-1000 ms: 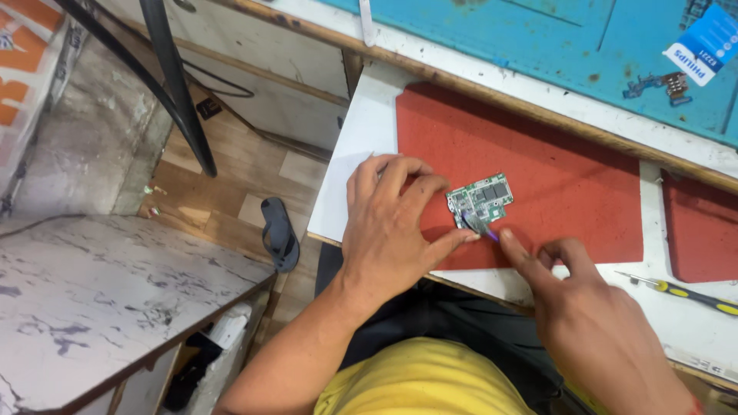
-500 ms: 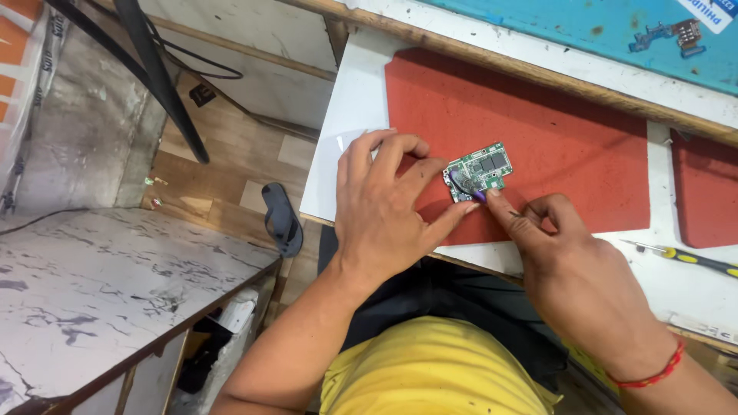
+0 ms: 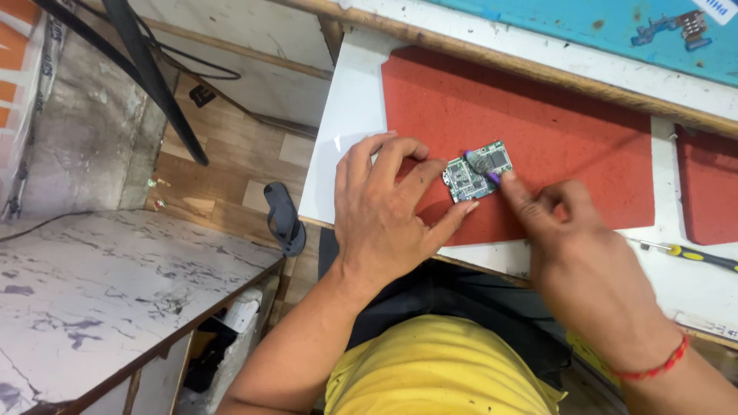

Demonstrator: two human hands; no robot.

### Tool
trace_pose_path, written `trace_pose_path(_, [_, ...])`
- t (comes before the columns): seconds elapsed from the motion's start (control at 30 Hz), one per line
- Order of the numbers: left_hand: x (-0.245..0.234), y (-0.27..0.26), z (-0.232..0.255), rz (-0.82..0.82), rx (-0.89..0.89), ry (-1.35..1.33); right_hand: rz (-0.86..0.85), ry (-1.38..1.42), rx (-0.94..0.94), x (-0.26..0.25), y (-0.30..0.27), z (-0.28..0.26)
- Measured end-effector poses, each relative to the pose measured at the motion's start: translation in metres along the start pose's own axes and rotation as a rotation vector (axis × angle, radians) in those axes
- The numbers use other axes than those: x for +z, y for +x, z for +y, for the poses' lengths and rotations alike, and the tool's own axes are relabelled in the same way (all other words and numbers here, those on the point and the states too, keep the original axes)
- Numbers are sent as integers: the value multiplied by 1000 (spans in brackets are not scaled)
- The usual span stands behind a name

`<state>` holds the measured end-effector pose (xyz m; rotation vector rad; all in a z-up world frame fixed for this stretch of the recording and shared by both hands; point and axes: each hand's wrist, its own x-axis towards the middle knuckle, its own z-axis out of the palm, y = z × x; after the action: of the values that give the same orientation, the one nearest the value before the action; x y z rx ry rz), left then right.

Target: The person uses a hot air gun to heat a small circuit board placed on a red mat, then switches to a toothbrush to scrub the board's surface. The person holds the board steady with one hand while operating the tools with the other.

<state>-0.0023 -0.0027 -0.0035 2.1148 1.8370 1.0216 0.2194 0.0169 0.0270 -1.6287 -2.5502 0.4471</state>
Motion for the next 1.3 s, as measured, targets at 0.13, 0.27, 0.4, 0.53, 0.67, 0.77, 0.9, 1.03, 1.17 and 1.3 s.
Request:
trace_pose_path(0.13, [2,-1,1,9,-10,-9,-184,-63,57,3,-8,-2])
trace_pose_path(0.27, [1,-1,1,10,-16,-14,-9,14,-8,1,-5,4])
trace_pose_path(0.4, [1,0,1,13,-1,-3,-63,0,-15,-2,-2,2])
trace_pose_path(0.53, [3,1,1,24,-2,-19,-33,-7,-19,-6,1,3])
trace_pose_path(0.67, [2,0,1,-6,-17,-22,-59,29,-16,-5,-6,1])
trace_pose_path(0.77, [2,2,2,31,9,-8,-29,13,-58,-3,0,5])
trace_pose_path(0.9, [2,3,2,22,-5,-23,-32,5,-30,-5,-1,3])
trace_pose_path(1.03, [-1,-4,2,-3,-19,-23,-145,-59,-13,-8,-9,-1])
trace_pose_path(1.17, [2,2,2,43,19,-6,-36,-45,-35,-9,1,5])
trace_pose_path(1.3, [2,2,3,10,0,-3,-45,-76,-3,-9,4,0])
